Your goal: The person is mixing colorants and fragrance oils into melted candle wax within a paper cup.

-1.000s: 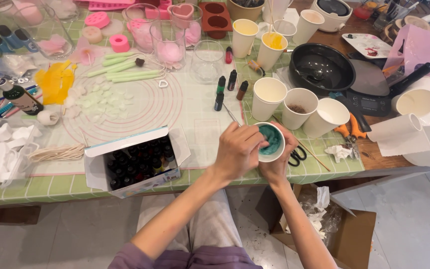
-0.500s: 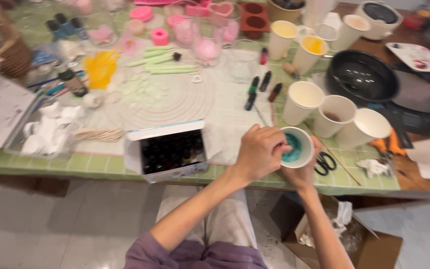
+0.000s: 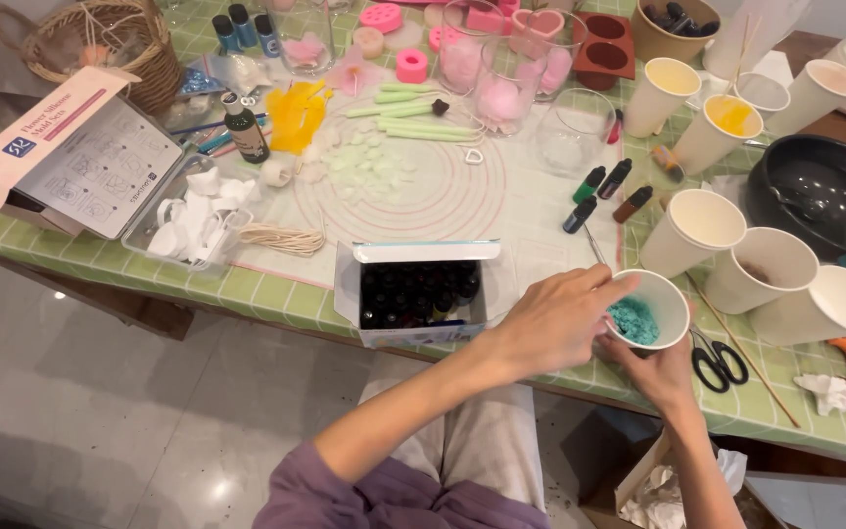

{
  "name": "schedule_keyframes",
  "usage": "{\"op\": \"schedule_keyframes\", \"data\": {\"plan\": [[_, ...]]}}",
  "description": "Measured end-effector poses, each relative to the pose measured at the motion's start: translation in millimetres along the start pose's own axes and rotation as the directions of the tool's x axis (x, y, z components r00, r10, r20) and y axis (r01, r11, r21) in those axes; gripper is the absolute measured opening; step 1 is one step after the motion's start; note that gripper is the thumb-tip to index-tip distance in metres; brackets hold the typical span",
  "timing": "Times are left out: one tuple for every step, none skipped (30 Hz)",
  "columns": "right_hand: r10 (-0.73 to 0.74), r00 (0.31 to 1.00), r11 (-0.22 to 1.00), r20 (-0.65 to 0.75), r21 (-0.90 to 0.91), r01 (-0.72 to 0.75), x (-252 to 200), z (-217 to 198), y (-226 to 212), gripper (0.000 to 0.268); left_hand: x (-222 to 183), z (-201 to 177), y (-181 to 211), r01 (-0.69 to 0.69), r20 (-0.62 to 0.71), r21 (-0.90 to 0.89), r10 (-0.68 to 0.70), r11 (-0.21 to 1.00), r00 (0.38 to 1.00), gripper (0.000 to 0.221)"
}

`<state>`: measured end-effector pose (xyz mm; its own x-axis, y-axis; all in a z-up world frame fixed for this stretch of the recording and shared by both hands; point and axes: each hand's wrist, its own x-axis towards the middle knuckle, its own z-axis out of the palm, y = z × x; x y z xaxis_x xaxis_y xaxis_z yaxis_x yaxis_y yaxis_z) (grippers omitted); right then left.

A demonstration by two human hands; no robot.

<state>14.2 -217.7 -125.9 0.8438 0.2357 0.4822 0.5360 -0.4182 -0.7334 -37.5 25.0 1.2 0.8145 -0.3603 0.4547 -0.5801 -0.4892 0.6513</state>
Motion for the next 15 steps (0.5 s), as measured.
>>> {"op": "schedule_keyframes", "data": {"plan": [[0.0, 1.0, 1.0, 0.001, 0.0, 0.0, 2.3, 0.2, -3.4, 0.078, -7.2, -12.5, -0.6, 0.001, 0.0, 0.0, -0.001, 1.0, 1.0, 0.064], [0.123, 0.992, 0.992, 0.028, 0.03, -0.124, 2.4, 0.4, -6.7, 0.071, -15.8, -23.9, -0.9, -0.033, 0.026, -0.036, 0.034, 0.999, 0.999, 0.053], [0.244, 0.968, 0.967, 0.059, 0.057, -0.247, 2.6, 0.6, -9.8, 0.065, -24.4, -35.2, -1.3, -0.065, 0.051, -0.072, 0.069, 0.995, 0.996, 0.043], [0.246, 0.967, 0.967, 0.062, 0.058, -0.25, 3.4, 0.4, -12.0, 0.065, -32.8, -55.5, -8.8, -0.061, 0.052, -0.073, 0.064, 0.996, 0.997, 0.043], [0.286, 0.957, 0.956, 0.048, 0.053, -0.288, 4.1, 0.1, -14.3, 0.062, -41.4, -75.8, -16.2, -0.031, 0.163, -0.009, 0.032, 0.999, 0.986, 0.039], [0.323, 0.946, 0.945, 0.036, 0.048, -0.325, 5.2, 0.4, -16.2, 0.06, -50.8, -96.0, -23.6, -0.007, 0.268, 0.059, -0.009, 0.998, 0.963, 0.036], [0.324, 0.945, 0.944, 0.042, 0.05, -0.326, 3.8, -0.2, -13.1, 0.06, -56.1, -111.7, -26.8, -0.001, 0.267, 0.059, -0.015, 0.998, 0.964, 0.036], [0.268, 0.963, 0.963, 0.018, 0.023, -0.268, 3.0, -0.7, -10.5, 0.063, -61.4, -128.1, -29.8, 0.092, 0.283, 0.107, -0.119, 0.99, 0.952, 0.033], [0.21, 0.978, 0.978, -0.006, -0.005, -0.21, 2.2, -1.1, -8.2, 0.067, -67.1, -144.8, -32.7, 0.183, 0.295, 0.155, -0.222, 0.971, 0.929, 0.03], [0.21, 0.978, 0.978, 0.002, -0.005, -0.21, 2.1, -0.6, -12.0, 0.067, -71.3, -151.9, -34.3, 0.19, 0.292, 0.154, -0.228, 0.97, 0.929, 0.03], [0.179, 0.984, 0.984, -0.016, 0.016, -0.179, 2.1, -0.1, -16.0, 0.08, -75.6, -159.1, -35.8, 0.219, 0.309, 0.305, -0.314, 0.927, 0.897, 0.028], [0.146, 0.989, 0.989, -0.038, 0.036, -0.144, 3.2, 0.2, -20.1, 0.093, -79.0, -167.1, -37.7, 0.234, 0.312, 0.45, -0.397, 0.862, 0.863, 0.026], [0.144, 0.989, 0.989, -0.035, 0.036, -0.142, 6.8, 0.9, -31.1, 0.093, -81.0, -168.6, -40.1, 0.237, 0.309, 0.45, -0.399, 0.861, 0.863, 0.026], [0.043, 0.997, 0.999, -0.068, 0.019, -0.042, 8.4, 0.1, -42.1, 0.108, -82.9, -168.7, -42.4, 0.187, 0.339, 0.427, -0.348, 0.885, 0.874, 0.033], [-0.058, 0.993, 0.998, -0.098, -0.001, 0.059, 10.2, -0.7, -52.9, 0.122, -84.7, -168.7, -44.8, 0.136, 0.368, 0.401, -0.295, 0.906, 0.882, 0.041]]}}
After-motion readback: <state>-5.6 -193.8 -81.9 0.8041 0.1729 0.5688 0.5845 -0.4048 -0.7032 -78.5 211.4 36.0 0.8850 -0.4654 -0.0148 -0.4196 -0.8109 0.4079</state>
